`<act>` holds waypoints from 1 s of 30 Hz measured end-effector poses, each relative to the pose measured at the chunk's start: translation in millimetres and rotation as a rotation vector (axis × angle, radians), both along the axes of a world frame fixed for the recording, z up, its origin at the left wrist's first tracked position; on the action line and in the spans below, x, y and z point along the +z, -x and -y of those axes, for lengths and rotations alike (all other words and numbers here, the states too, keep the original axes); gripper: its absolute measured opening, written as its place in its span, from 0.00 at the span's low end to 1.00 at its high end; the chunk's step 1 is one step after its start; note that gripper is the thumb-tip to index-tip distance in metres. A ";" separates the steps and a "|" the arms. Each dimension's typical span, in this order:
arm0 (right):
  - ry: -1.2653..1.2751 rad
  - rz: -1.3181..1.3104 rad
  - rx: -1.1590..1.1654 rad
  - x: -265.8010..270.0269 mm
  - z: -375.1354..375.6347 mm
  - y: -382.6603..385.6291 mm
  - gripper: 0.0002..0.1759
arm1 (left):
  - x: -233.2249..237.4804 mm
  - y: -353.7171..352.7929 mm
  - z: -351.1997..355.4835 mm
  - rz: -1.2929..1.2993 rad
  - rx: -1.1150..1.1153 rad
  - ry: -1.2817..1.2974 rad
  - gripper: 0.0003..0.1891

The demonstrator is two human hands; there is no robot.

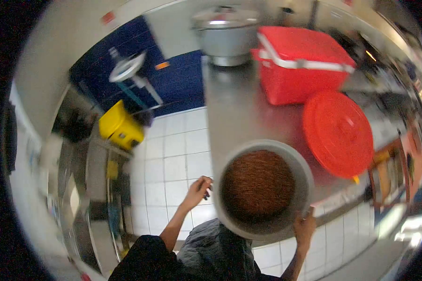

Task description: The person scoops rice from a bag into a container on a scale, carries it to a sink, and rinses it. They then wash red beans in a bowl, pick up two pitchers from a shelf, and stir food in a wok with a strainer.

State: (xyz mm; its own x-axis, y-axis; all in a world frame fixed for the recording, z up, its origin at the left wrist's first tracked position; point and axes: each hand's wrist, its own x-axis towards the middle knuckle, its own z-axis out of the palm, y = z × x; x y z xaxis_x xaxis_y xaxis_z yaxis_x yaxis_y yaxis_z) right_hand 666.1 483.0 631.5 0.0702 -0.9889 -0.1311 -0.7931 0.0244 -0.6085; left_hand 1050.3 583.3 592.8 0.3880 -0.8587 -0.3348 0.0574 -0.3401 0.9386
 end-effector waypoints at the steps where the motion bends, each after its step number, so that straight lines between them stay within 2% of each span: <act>1: -0.072 0.005 -0.122 31.2 6.6 -18.5 0.25 | -15.3 -5.2 -15.8 0.052 0.033 -0.060 0.14; 2: 0.196 -0.195 -0.033 1.6 22.0 -0.3 0.23 | -45.6 -10.2 -38.7 0.081 0.107 -0.023 0.12; 3: 0.446 -0.173 -0.040 21.4 29.6 -27.0 0.23 | -74.8 -16.9 -63.1 0.216 0.147 -0.005 0.10; 4: 0.413 -0.179 -0.105 32.1 39.3 -40.9 0.23 | -102.2 -22.4 -101.2 0.329 0.183 -0.063 0.10; 6: 0.476 0.003 -0.061 25.6 61.4 -73.9 0.18 | -144.0 -25.0 -194.5 0.572 0.276 -0.420 0.13; 8: 0.517 0.079 0.308 137.5 -27.2 -172.7 0.14 | -212.1 -17.2 -320.1 0.610 0.390 -0.587 0.16; 9: 0.526 0.117 0.376 136.4 -44.7 -202.9 0.14 | -245.1 -7.5 -393.1 0.626 0.394 -0.614 0.18; 10: 0.570 0.200 0.529 133.7 -65.3 -228.2 0.14 | -330.7 -5.5 -473.2 0.855 -0.174 -0.815 0.18; 11: 0.619 0.282 0.671 131.6 -85.2 -252.7 0.14 | -265.6 17.1 -496.6 0.433 0.441 -1.081 0.18; 12: 0.639 0.309 0.702 129.3 -109.9 -277.8 0.14 | -292.3 33.1 -557.6 0.327 0.759 -0.972 0.19; 13: 0.636 0.216 0.805 125.6 -140.8 -306.3 0.14 | -264.1 38.7 -588.8 0.098 0.968 -1.151 0.18; 14: 0.633 0.112 0.909 117.5 -173.1 -332.8 0.13 | -306.0 53.3 -640.5 0.041 1.135 -1.192 0.16; 15: 0.510 0.231 1.005 80.3 -188.5 -366.7 0.12 | -346.5 70.6 -689.4 0.012 1.232 -1.191 0.14; 16: 0.371 0.335 1.099 39.5 -198.1 -395.7 0.12 | -382.9 89.2 -736.8 0.002 1.343 -1.047 0.14; 18: 0.144 0.277 1.171 53.6 -288.2 -455.1 0.09 | -292.6 94.7 -757.1 -0.278 1.512 -0.846 0.14; 20: 0.063 0.300 1.277 46.3 -357.1 -509.1 0.06 | -275.8 89.4 -781.3 -0.390 1.749 -0.660 0.14; 21: 0.130 0.329 1.362 39.0 -384.7 -532.4 0.05 | -272.3 79.6 -795.4 -0.450 1.731 -0.659 0.15; 22: 0.195 0.349 1.451 30.8 -409.0 -554.7 0.05 | -271.6 69.3 -807.7 -0.423 1.739 -0.615 0.14; 24: -0.159 0.495 1.488 21.0 -458.4 -604.0 0.06 | -275.4 37.2 -832.5 -0.360 1.752 -0.534 0.13; 25: -0.164 0.473 1.512 1.6 -476.4 -629.9 0.06 | -282.6 13.8 -848.7 -0.322 1.759 -0.458 0.12; 27: -0.429 0.500 1.508 -40.3 -507.8 -690.1 0.07 | -267.2 -54.2 -881.4 -0.166 1.727 -0.524 0.13; 30: -0.442 0.443 1.546 -72.3 -564.8 -774.1 0.09 | -220.3 -176.8 -942.3 0.081 1.695 -0.512 0.16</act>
